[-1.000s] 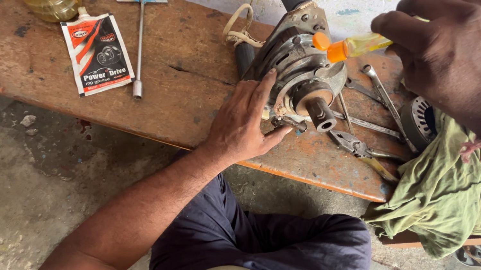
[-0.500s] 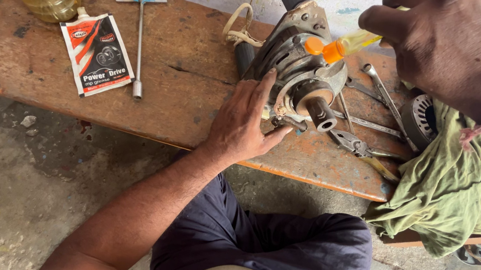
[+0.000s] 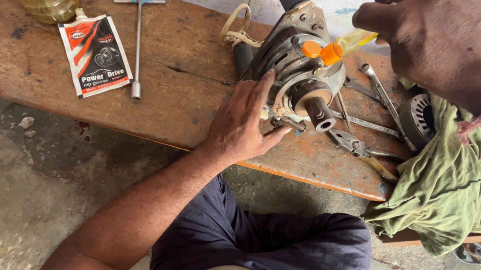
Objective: The person uses a screwdriver to loosen and remove screws from a motor housing on a wooden workbench. They then apply liquid from a small bottle and wipe the motor with a cloth, repeating the process of loosening screws and wiping.
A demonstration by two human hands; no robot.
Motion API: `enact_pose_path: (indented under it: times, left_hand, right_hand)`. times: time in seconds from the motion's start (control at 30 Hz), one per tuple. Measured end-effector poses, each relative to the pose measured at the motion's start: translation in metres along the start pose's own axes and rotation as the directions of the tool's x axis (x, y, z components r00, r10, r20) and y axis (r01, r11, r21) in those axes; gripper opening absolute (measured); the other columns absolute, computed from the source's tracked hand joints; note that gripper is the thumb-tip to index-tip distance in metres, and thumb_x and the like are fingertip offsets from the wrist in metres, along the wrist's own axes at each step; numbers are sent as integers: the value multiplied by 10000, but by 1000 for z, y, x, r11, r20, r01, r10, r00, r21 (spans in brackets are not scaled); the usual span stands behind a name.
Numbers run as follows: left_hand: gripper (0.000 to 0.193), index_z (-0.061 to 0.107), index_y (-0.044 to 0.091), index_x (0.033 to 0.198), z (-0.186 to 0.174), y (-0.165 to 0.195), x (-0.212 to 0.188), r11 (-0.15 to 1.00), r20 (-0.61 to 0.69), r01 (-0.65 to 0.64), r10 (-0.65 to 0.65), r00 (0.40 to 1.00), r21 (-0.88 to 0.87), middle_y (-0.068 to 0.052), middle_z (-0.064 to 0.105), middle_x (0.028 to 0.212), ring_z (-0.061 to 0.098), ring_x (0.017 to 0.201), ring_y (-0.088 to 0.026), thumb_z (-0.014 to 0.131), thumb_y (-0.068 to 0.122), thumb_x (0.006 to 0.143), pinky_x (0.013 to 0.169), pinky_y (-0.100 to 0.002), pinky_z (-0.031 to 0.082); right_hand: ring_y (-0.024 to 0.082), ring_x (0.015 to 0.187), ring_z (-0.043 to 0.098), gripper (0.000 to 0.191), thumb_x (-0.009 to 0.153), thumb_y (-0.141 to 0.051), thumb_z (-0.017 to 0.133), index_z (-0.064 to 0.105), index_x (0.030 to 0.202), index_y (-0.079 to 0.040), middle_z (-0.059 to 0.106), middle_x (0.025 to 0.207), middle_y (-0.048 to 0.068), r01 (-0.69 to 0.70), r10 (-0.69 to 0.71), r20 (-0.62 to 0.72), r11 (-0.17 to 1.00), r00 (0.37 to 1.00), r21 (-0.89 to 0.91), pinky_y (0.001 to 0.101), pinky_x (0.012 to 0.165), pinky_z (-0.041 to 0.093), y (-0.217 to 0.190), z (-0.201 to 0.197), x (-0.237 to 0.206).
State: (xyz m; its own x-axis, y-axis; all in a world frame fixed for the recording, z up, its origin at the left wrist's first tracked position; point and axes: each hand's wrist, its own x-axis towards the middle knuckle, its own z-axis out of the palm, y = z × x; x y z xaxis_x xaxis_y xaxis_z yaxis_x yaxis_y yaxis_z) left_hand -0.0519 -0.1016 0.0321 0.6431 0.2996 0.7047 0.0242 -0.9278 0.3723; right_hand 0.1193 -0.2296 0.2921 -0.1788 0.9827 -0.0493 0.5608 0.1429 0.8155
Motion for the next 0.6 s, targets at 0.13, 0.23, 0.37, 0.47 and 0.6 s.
enact_pose_path:
  times: [0.13,0.23,0.37,0.47,0.6]
  left_hand:
    - [1074,240,-47,1560,-1,0,-1,1000,-4,7,-7,1000,5,-234,550,1236,568,1146,-367,906,353,819,996,-500,521]
    - [1082,237,-57,1560,0,0,0,1000,20,23,-23,1000,1,-234,551,1214,570,1124,-362,906,358,818,981,-499,524]
    - [1079,233,-52,1561,1,-1,0,1000,9,12,-12,1000,3,-233,550,1214,571,1127,-360,902,359,821,972,-493,528]
    - [1086,229,-39,1563,1,-1,-1,1000,5,9,-9,1000,13,-228,551,1233,572,1136,-358,900,359,807,985,-490,530]
    - [1096,217,-48,1559,2,-2,-1,1000,25,14,-14,1000,25,-230,539,1215,571,1127,-350,903,370,814,973,-491,526]
  right_hand:
    - [126,935,665,397,683,-364,782,724,1044,-208,647,916,-73,-28,28,-37,999,999,18,283,766,567,1,6,2]
    - [147,934,674,367,648,-315,782,724,983,-178,667,944,-56,19,-13,-130,999,991,40,292,778,572,2,10,2]
    - [159,904,684,416,677,-317,782,726,1067,-182,687,934,-38,-17,24,-149,999,989,48,303,750,573,-1,11,0]
    - [162,863,685,461,727,-335,791,731,1163,-198,684,895,-27,-84,90,-83,994,992,76,311,726,571,-5,11,0]
    - [163,856,683,379,770,-317,791,735,1130,-214,681,882,-21,-93,100,-58,990,993,107,319,724,571,-7,10,3]
